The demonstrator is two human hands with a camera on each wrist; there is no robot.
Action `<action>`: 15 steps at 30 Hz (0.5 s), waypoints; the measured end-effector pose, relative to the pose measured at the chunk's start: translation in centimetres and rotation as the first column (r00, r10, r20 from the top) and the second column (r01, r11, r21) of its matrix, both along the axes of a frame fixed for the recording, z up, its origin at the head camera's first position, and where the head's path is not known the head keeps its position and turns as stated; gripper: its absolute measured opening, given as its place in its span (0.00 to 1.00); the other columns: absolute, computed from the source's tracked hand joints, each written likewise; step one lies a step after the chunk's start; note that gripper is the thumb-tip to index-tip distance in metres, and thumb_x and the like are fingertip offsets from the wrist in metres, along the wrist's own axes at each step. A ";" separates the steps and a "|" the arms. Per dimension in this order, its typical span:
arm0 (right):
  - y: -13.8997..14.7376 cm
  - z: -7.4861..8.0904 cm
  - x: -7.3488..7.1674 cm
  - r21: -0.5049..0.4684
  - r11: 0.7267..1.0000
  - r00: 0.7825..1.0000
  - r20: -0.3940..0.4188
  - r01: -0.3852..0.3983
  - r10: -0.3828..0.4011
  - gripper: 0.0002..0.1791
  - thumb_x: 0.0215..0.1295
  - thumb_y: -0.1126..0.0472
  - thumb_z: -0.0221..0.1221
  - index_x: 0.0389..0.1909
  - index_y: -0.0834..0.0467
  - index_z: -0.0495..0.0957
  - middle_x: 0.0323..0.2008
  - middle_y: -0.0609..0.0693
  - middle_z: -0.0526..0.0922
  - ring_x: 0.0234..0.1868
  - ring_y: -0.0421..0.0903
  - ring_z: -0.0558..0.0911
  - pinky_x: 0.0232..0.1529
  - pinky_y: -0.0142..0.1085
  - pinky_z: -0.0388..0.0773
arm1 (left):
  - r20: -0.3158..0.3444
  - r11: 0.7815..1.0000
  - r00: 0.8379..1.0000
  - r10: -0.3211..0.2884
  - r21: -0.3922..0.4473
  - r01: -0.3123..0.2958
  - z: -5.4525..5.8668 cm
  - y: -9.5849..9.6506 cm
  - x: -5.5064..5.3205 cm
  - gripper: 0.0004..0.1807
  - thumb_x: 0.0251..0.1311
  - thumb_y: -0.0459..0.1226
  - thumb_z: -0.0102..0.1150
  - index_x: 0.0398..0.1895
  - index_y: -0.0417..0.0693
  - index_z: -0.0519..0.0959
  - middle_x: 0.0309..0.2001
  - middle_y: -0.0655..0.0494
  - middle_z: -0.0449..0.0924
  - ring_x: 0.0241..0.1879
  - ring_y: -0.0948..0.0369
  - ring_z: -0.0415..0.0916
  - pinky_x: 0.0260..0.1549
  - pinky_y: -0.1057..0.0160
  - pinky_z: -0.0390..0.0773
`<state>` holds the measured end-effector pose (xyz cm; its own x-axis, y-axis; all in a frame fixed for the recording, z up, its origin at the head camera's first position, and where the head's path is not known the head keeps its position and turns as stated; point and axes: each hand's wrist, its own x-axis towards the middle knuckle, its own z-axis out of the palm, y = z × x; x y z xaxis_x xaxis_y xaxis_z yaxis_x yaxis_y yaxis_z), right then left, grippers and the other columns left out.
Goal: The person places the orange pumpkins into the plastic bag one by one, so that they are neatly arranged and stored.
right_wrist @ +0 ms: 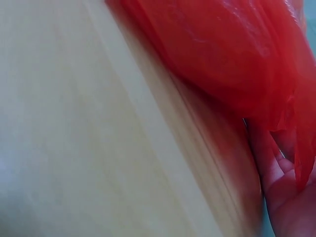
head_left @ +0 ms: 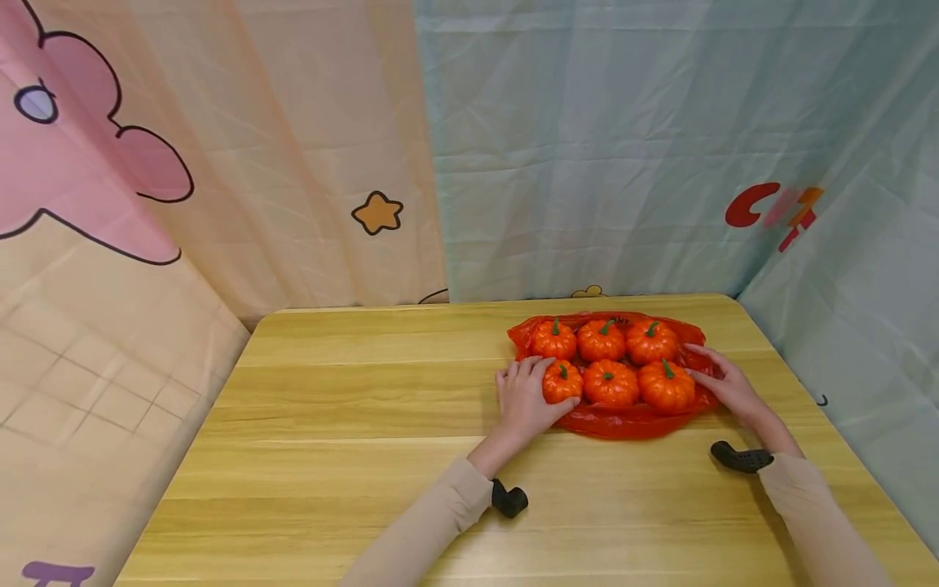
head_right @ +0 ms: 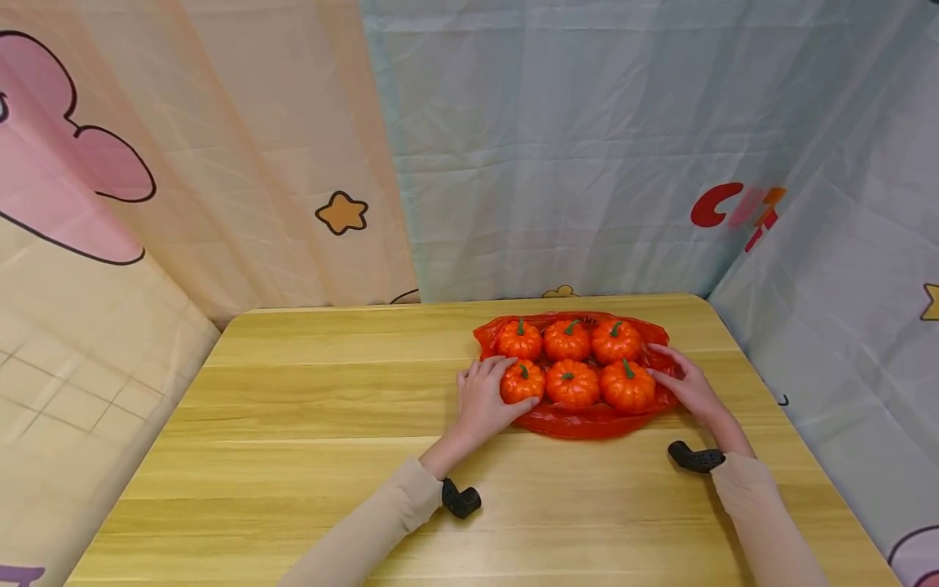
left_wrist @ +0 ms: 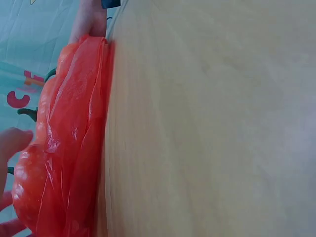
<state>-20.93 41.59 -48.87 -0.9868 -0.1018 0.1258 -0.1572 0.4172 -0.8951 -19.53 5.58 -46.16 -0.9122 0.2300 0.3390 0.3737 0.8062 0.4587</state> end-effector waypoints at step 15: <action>1.6 2.2 0.6 0.180 0.983 0.998 -0.059 0.028 -0.017 0.29 0.71 0.58 0.53 0.69 0.64 0.60 0.54 0.25 0.67 0.45 0.17 0.70 0.42 0.12 0.68 | -0.007 0.987 1.000 -0.016 0.161 0.017 0.3 -10.7 0.4 0.32 0.62 0.45 0.58 0.67 0.43 0.67 0.69 0.44 0.65 0.66 0.45 0.63 0.60 0.41 0.65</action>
<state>-20.34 43.15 -46.62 -0.9809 -0.1058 0.1635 -0.1944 0.5753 -0.7945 -19.16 -5.14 -45.82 -0.9069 0.1873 0.3775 0.3892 0.7157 0.5799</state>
